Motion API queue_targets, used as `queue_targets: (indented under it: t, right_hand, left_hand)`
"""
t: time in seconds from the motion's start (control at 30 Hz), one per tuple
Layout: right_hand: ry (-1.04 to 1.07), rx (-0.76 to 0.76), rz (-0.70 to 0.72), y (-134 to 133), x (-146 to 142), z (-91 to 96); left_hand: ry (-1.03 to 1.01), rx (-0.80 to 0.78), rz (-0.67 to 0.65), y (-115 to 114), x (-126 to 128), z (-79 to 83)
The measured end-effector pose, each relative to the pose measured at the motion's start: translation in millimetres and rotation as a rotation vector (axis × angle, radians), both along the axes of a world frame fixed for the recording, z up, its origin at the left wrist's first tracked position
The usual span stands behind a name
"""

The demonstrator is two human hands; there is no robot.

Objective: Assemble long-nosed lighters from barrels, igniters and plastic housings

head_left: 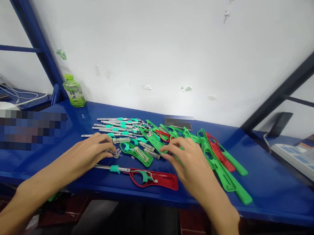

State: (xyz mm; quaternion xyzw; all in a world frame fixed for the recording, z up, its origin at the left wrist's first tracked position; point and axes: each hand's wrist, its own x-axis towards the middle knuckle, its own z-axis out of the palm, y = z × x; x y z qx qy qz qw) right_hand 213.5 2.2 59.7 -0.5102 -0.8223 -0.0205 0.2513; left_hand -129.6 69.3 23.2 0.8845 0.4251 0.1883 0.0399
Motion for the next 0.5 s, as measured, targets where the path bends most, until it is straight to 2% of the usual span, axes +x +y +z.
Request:
queue_targets:
  t: [0.13,0.3,0.5]
  right_hand:
    - [0.040,0.066,-0.090,-2.0,-1.6,1.6]
    - [0.137,0.112,-0.124,2.0,13.4,2.4]
    - [0.084,-0.031,-0.147,20.0,41.0,-14.8]
  left_hand:
    - [-0.014,-0.001,0.007,-1.1,-2.6,3.3]
    - [-0.052,-0.014,0.081,-5.8,-0.6,3.7]
    - [-0.031,0.013,0.083,-12.4,6.7,7.5]
